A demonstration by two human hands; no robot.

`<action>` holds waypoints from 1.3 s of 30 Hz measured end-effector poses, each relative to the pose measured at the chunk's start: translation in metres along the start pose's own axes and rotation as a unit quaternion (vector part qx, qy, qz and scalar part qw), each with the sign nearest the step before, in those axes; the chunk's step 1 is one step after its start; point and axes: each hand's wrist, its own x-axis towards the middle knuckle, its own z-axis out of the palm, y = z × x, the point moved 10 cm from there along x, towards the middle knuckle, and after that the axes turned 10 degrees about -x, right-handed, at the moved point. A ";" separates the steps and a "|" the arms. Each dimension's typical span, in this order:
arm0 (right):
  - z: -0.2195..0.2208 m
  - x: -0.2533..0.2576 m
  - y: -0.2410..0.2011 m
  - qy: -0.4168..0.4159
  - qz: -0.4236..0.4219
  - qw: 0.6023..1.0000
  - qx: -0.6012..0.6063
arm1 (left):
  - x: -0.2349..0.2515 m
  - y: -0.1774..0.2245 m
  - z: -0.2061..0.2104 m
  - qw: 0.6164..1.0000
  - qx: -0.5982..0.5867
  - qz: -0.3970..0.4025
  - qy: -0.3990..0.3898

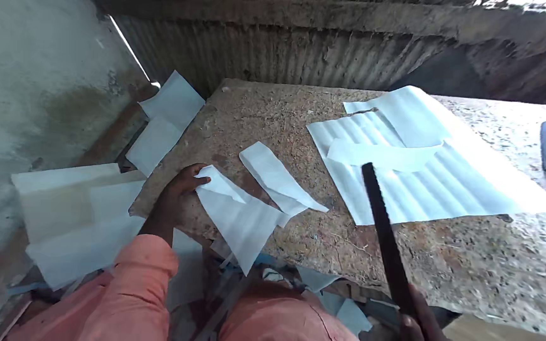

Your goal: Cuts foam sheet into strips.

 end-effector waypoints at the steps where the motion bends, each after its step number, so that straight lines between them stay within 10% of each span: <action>1: 0.002 0.005 -0.010 -0.023 -0.024 0.999 -0.004 | -0.005 -0.005 -0.003 1.000 -0.024 -0.008 0.016; 13: 0.059 0.066 -0.021 -0.212 -0.091 0.962 -0.144 | -0.071 -0.017 -0.043 0.996 -0.060 -0.025 0.062; 20: 0.056 0.070 -0.011 -0.201 -0.078 0.969 -0.119 | -0.154 -0.054 -0.141 0.937 -0.231 0.025 0.262; 28: -0.007 0.112 -0.043 -0.040 -0.084 0.994 -0.055 | -0.109 -0.052 -0.003 0.889 -0.413 0.030 0.197; 39: 0.092 0.097 -0.127 -0.203 -0.183 0.962 0.001 | -0.124 -0.025 -0.018 0.970 0.001 0.046 0.238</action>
